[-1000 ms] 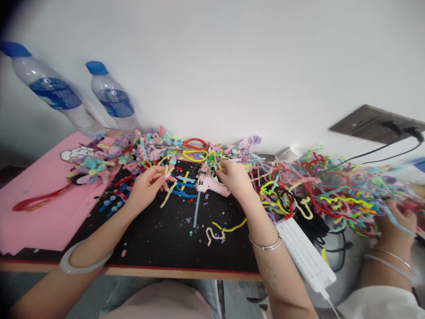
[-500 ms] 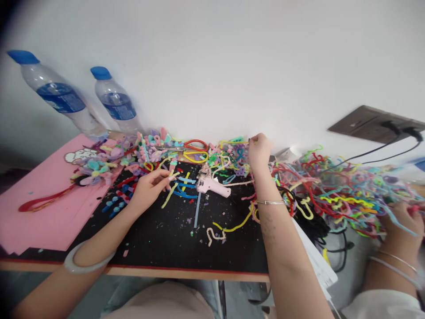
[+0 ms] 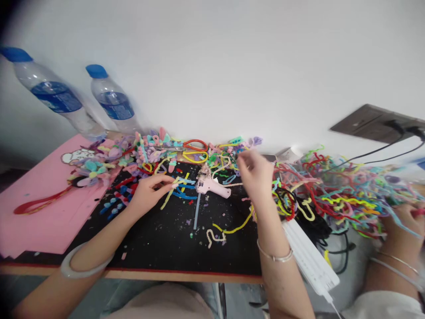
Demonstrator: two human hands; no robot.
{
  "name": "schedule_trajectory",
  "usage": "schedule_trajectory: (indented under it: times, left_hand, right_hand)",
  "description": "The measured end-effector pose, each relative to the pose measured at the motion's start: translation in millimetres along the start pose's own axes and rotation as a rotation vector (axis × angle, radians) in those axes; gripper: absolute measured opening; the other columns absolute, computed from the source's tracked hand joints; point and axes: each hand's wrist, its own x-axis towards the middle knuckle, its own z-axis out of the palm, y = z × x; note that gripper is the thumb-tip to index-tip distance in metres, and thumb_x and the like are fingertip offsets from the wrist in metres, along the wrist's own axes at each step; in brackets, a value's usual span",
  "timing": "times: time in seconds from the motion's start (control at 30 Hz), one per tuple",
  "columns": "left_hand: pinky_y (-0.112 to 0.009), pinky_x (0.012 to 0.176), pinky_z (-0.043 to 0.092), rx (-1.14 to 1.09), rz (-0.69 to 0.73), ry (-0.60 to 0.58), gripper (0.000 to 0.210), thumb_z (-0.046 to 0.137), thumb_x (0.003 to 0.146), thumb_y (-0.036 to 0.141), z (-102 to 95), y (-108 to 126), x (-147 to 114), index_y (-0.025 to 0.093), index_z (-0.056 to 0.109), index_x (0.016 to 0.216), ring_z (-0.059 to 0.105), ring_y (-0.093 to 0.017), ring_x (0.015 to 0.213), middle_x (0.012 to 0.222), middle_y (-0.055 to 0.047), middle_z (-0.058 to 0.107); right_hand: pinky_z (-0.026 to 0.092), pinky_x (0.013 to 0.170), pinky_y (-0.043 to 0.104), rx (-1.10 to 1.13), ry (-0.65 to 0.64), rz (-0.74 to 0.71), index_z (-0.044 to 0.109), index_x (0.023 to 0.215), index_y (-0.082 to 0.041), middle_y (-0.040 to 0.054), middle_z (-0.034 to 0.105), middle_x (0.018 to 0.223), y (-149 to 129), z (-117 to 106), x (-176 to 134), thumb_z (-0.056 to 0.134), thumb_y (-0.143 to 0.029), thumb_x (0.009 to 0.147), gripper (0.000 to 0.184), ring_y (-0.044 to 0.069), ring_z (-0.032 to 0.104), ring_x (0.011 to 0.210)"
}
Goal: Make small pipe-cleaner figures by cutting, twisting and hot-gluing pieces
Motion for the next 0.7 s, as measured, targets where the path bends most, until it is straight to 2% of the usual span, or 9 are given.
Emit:
schedule_trajectory:
  times: [0.1,0.17,0.23,0.33,0.4,0.5,0.7]
  left_hand:
    - [-0.022,0.061,0.043,0.038,0.133,-0.181,0.009,0.062,0.078,0.024,3.1,10,-4,0.017,0.067,0.082,0.056,-0.012,0.066,0.076,-0.002,0.065]
    - [-0.021,0.061,0.042,0.056,0.196,-0.276,0.007,0.063,0.078,0.022,6.8,15,-8,0.018,0.067,0.082,0.055,-0.012,0.065,0.074,-0.001,0.064]
    - [-0.020,0.060,0.041,0.050,0.198,-0.326,0.008,0.064,0.077,0.021,10.2,17,-11,0.018,0.067,0.083,0.053,-0.011,0.062,0.071,0.000,0.062]
    - [-0.019,0.059,0.042,0.006,0.110,-0.341,0.009,0.064,0.077,0.022,12.6,18,-11,0.017,0.067,0.084,0.056,-0.011,0.062,0.072,0.000,0.063]
    - [-0.019,0.057,0.043,-0.050,0.018,-0.346,0.010,0.060,0.079,0.022,12.3,17,-10,0.016,0.067,0.081,0.058,-0.011,0.060,0.071,-0.001,0.064]
    - [-0.019,0.055,0.045,-0.154,-0.100,-0.359,0.011,0.058,0.079,0.021,10.9,15,-7,0.015,0.066,0.076,0.060,-0.011,0.057,0.068,-0.001,0.065]
    - [-0.022,0.064,0.050,-0.244,-0.209,-0.324,0.008,0.061,0.074,0.019,7.0,14,-5,0.014,0.067,0.077,0.064,-0.014,0.066,0.071,-0.002,0.068]
  right_hand:
    - [0.042,0.054,0.024,0.278,-0.335,-0.126,0.059,0.097,-0.018,0.0010,0.060,0.068,-24,22,-41,0.055,-0.028,0.084,0.017,0.013,0.052,0.055]
    - [0.041,0.054,0.023,0.369,-0.486,-0.223,0.060,0.095,-0.018,-0.0009,0.058,0.064,-34,43,-62,0.060,-0.029,0.082,0.018,0.012,0.051,0.054]
    - [0.040,0.053,0.021,0.446,-0.480,-0.218,0.061,0.087,-0.017,-0.0005,0.059,0.065,-38,61,-77,0.056,-0.027,0.085,0.011,0.010,0.050,0.053]
    - [0.040,0.052,0.022,0.539,-0.344,-0.104,0.062,0.083,-0.017,0.0009,0.061,0.067,-37,75,-89,0.055,-0.023,0.085,0.010,0.011,0.052,0.054]
    - [0.042,0.051,0.022,0.628,-0.292,-0.001,0.063,0.082,-0.017,0.0015,0.062,0.069,-35,78,-94,0.055,-0.022,0.085,0.010,0.011,0.053,0.054]
    - [0.044,0.050,0.022,0.764,-0.292,0.108,0.063,0.080,-0.017,0.0012,0.062,0.067,-33,79,-97,0.055,-0.023,0.084,0.010,0.011,0.054,0.053]
    - [0.047,0.048,0.022,0.881,-0.293,0.235,0.063,0.078,-0.017,-0.0014,0.060,0.056,-30,82,-98,0.057,-0.025,0.083,0.011,0.011,0.056,0.047]
